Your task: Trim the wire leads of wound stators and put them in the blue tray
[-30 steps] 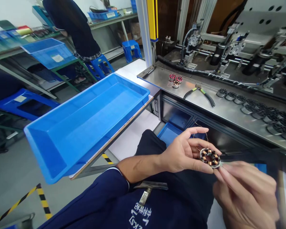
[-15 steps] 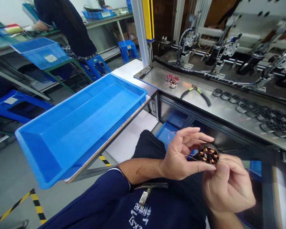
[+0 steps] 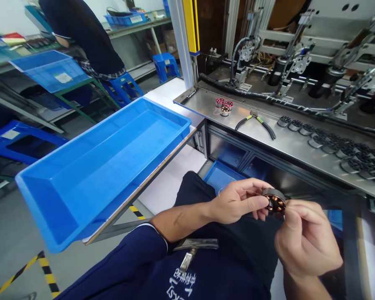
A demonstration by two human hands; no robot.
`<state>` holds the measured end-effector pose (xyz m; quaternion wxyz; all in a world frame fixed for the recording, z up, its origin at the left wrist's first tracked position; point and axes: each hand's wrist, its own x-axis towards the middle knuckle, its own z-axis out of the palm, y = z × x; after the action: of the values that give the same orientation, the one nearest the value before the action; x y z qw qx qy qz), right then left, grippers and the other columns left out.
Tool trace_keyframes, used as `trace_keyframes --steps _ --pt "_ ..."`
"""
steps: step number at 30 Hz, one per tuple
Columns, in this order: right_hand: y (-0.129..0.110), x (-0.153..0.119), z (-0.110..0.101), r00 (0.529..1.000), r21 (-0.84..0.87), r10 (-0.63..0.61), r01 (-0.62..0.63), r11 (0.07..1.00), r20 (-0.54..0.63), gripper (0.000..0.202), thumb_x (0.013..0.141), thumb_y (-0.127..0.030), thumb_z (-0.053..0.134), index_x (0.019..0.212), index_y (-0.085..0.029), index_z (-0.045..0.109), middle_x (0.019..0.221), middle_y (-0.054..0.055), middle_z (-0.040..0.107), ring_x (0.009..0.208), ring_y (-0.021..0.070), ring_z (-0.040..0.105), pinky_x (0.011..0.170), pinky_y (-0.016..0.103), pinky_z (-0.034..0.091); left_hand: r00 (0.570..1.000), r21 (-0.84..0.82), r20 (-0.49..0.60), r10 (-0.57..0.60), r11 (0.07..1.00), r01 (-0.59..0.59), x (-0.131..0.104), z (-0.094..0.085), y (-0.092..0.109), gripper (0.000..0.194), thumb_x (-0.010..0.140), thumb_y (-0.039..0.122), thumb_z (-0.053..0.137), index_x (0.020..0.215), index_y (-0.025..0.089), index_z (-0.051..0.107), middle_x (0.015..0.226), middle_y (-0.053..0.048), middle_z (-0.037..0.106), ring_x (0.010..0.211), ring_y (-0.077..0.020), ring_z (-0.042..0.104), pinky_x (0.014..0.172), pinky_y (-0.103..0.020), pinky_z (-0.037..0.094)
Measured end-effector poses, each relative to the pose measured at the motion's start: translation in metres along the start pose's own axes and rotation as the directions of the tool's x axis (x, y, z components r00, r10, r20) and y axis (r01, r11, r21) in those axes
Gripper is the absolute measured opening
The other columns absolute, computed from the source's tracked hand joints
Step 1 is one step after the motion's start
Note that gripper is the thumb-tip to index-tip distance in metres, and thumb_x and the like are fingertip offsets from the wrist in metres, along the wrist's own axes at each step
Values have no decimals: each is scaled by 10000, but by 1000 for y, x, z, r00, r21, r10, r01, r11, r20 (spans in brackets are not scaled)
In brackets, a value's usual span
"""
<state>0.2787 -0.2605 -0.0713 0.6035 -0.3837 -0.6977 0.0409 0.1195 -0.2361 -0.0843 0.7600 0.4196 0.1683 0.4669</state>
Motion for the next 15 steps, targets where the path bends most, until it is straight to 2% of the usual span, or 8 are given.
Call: trace_keyframes --steps 3,7,11,13,15 --pt "0 0 -4 1000 -2 6 -5 1000 23 125 874 -35 660 880 -160 650 762 16 639 667 140 602 607 288 463 999 -42 26 21 999 -20 1 0 -2 480 831 474 806 1143 149 643 864 -16 677 650 -92 693 592 -199 550" --pt "-2 -1 -5 997 -1 80 -80 997 8 111 889 -56 669 867 -164 659 766 18 640 671 141 605 614 293 462 997 -124 66 37 992 -29 2 -1 -2 456 821 453 819 1131 153 674 883 -39 697 710 -138 735 632 -234 588" --pt "-7 0 -2 992 22 124 -125 992 20 108 914 -79 659 850 -166 658 758 17 632 676 138 595 625 292 450 991 -127 -2 133 983 -132 -1 -1 4 303 784 326 864 978 153 709 1135 -95 719 945 -165 748 839 -295 612" --pt "-8 2 -1 989 21 144 -144 989 31 114 925 -86 650 850 -172 654 753 18 624 669 138 584 624 295 444 982 -124 -23 187 974 -188 -3 0 7 281 747 266 890 922 158 698 1127 -80 730 1039 -184 741 951 -339 586" --pt "-8 3 -3 990 28 135 -136 990 39 111 927 -92 647 857 -178 650 750 16 615 659 140 573 610 294 440 979 -158 -25 202 966 -204 -4 1 8 325 704 266 919 893 169 673 1029 -51 747 1110 -224 734 1015 -403 562"
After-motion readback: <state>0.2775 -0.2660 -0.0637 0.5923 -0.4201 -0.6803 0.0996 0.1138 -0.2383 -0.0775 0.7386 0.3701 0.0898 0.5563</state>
